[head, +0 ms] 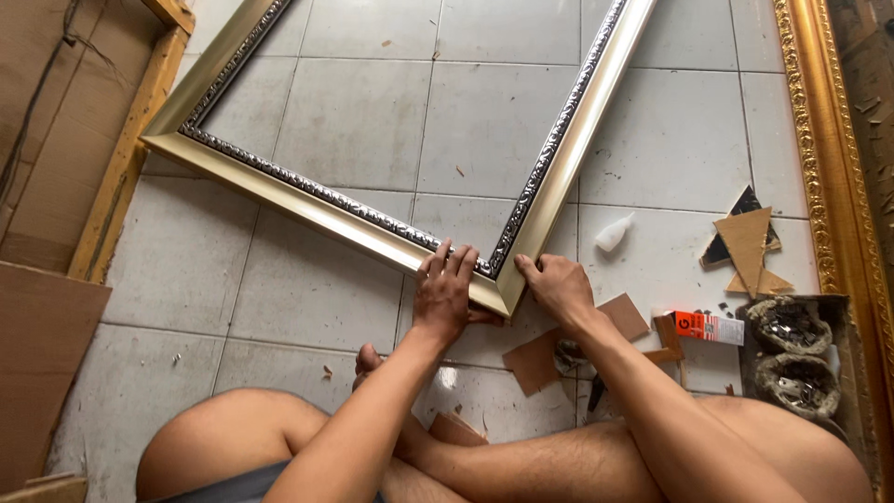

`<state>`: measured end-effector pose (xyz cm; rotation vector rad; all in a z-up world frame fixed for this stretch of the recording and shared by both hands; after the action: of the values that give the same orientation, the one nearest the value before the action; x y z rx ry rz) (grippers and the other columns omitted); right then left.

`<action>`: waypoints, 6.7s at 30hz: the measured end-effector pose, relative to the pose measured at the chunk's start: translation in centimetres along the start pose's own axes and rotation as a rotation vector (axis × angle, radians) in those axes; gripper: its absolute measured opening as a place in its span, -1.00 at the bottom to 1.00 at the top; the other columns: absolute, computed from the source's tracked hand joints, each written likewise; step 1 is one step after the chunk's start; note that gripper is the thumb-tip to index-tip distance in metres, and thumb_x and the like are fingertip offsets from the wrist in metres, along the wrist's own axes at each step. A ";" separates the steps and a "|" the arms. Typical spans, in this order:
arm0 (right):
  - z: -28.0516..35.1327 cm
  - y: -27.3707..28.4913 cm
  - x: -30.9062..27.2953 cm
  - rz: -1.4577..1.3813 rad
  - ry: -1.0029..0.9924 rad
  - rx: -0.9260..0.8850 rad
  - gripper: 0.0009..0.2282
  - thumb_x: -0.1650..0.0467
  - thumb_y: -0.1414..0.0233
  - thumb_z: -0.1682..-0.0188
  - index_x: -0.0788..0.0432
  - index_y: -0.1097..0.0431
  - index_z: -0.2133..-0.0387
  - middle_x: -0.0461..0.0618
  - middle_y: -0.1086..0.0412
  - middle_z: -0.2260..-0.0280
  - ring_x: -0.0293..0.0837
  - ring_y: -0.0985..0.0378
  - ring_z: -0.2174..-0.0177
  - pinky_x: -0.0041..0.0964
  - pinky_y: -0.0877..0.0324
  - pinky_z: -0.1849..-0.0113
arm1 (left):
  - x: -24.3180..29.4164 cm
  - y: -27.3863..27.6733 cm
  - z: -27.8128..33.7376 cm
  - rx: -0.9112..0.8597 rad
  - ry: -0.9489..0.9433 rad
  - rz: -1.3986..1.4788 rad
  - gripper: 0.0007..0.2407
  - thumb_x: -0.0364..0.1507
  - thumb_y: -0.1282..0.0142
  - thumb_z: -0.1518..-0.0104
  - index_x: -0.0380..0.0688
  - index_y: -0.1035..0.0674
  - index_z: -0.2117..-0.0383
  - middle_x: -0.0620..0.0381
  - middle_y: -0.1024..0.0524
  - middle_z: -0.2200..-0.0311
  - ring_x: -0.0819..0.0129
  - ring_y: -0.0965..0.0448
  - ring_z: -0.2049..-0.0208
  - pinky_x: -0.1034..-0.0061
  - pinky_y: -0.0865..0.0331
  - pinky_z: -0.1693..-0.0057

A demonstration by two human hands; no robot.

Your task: The person assembles a gold picture frame on the floor by joining the mitered corners. They apply glue to the joints and press the pieces together to secure the frame.

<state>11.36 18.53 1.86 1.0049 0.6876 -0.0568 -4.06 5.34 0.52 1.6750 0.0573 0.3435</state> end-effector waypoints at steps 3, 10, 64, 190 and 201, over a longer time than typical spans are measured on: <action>0.4 0.8 -0.3 0.007 -0.016 0.005 -0.40 -0.05 0.14 -0.11 0.24 -0.44 0.59 0.29 -0.43 0.59 0.29 -0.61 0.40 0.10 -0.47 0.32 | 0.2 0.2 0.0 -0.014 -0.002 0.011 -0.04 0.03 -0.50 0.48 0.15 -0.31 -0.25 0.27 -0.29 -0.24 0.13 -0.13 -0.37 0.17 -0.06 -0.37; 1.1 1.4 -1.1 -0.046 -0.049 -0.022 -0.43 -0.01 0.14 -0.10 0.26 -0.42 0.57 0.31 -0.40 0.61 0.33 -0.59 0.39 0.14 -0.44 0.31 | 0.7 1.1 -0.4 -0.045 0.008 0.049 -0.05 0.03 -0.51 0.45 0.14 -0.31 -0.25 0.25 -0.30 -0.22 0.13 -0.13 -0.37 0.17 -0.10 -0.35; 2.1 0.8 -0.6 -0.210 -0.193 0.043 -0.43 -0.05 0.23 -0.16 0.00 -0.43 0.68 -0.09 -0.41 0.79 0.03 -0.65 0.48 -0.05 -0.44 0.26 | 1.6 3.8 0.2 0.117 -0.021 0.144 -0.10 0.27 -0.32 0.45 0.09 -0.45 -0.12 0.22 -0.42 -0.12 0.09 -0.27 -0.32 0.12 -0.24 -0.21; 7.7 3.8 3.4 -0.509 -0.101 0.473 -0.75 0.20 -0.31 0.06 0.07 -0.53 0.27 0.05 -0.57 0.38 -0.14 -0.63 0.43 -0.36 -0.57 0.50 | 2.8 0.8 -4.8 -0.103 -0.889 0.017 -0.48 0.17 -0.19 0.07 0.53 -0.43 -0.05 0.11 -0.12 -0.03 -0.33 -0.10 -0.28 -0.35 -0.36 -0.21; 9.3 2.8 1.5 -0.236 -0.081 0.247 -0.76 0.23 -0.21 0.00 0.09 -0.47 0.20 0.19 -0.58 0.25 0.10 -0.68 0.23 0.01 -0.59 0.21 | 3.6 1.4 -4.7 0.053 -0.931 0.082 -0.59 0.13 -0.13 -0.05 0.40 -0.46 0.05 0.17 -0.14 0.18 -0.01 -0.23 -0.16 0.03 -0.43 -0.23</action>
<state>18.20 13.08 6.34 1.1461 0.7339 -0.3949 -2.10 10.46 3.00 1.7484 -0.6966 -0.4015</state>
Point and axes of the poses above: each hand's wrist, its own z-axis away from the middle knuckle, its own y-axis out of the back of the hand, x = y × z, the point moved 5 cm from there along -z, towards the middle knuckle
